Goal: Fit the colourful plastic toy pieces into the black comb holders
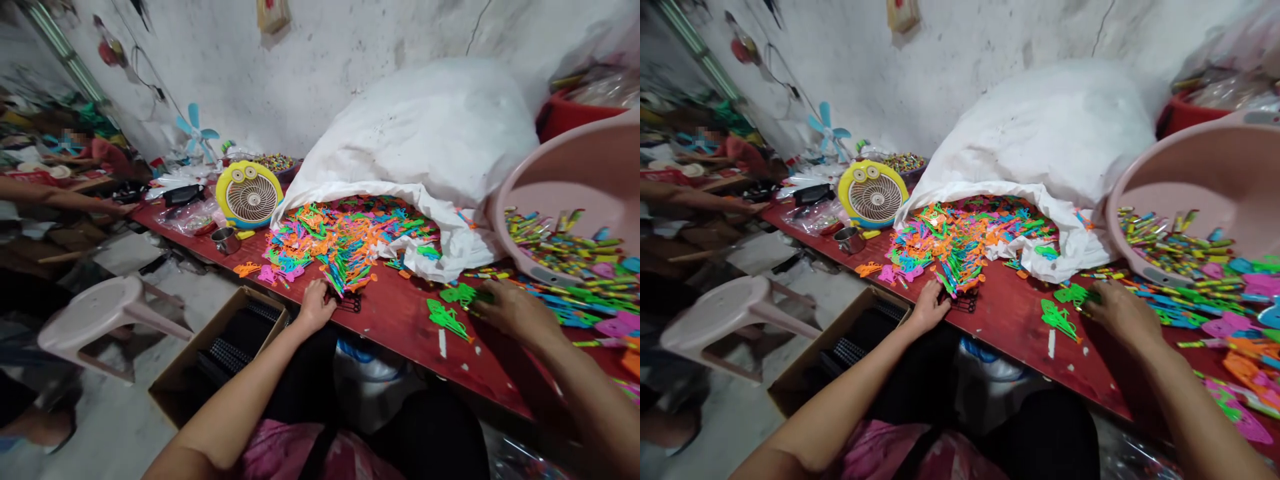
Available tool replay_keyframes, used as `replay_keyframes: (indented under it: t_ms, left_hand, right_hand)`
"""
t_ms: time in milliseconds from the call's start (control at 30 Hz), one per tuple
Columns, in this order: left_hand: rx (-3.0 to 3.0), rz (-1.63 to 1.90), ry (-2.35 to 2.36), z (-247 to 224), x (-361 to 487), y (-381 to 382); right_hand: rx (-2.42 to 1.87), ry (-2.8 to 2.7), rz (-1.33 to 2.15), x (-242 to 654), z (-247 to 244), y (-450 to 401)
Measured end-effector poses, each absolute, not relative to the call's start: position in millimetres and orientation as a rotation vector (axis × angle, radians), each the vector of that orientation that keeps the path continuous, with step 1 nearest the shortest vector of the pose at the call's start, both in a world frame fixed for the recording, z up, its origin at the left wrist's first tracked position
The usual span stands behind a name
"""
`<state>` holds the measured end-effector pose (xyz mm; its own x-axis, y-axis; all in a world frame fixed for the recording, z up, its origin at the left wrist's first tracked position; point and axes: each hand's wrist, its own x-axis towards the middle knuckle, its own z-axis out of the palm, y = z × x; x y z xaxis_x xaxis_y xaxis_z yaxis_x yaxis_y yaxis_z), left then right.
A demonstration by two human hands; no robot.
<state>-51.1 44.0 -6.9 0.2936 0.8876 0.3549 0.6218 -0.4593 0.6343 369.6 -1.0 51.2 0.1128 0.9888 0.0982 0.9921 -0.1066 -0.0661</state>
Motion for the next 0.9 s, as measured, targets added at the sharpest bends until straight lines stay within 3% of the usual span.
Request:
replay_keyframes:
  t_ms: [267, 533, 700, 900]
  left_hand:
    - [2.128, 1.132, 1.359, -10.4, -53.2, 31.6]
    - [1.995, 1.503, 1.463, -11.7, -55.8, -26.8]
    - [2.062, 1.417, 1.212, 6.6, -36.4, -57.8]
    - [2.636, 1.22, 1.144, 21.9, -4.9, -60.6]
  right_hand:
    - [-2.008, -1.951, -0.124, 346.0, 75.6, -32.2]
    - [-2.173, -2.023, -0.139, 348.5, 78.4, -65.5]
    - [-1.968, -1.863, 0.297, 345.8, 86.1, -77.1]
    - [-1.636, -1.652, 1.044, 266.5, 92.4, -89.6]
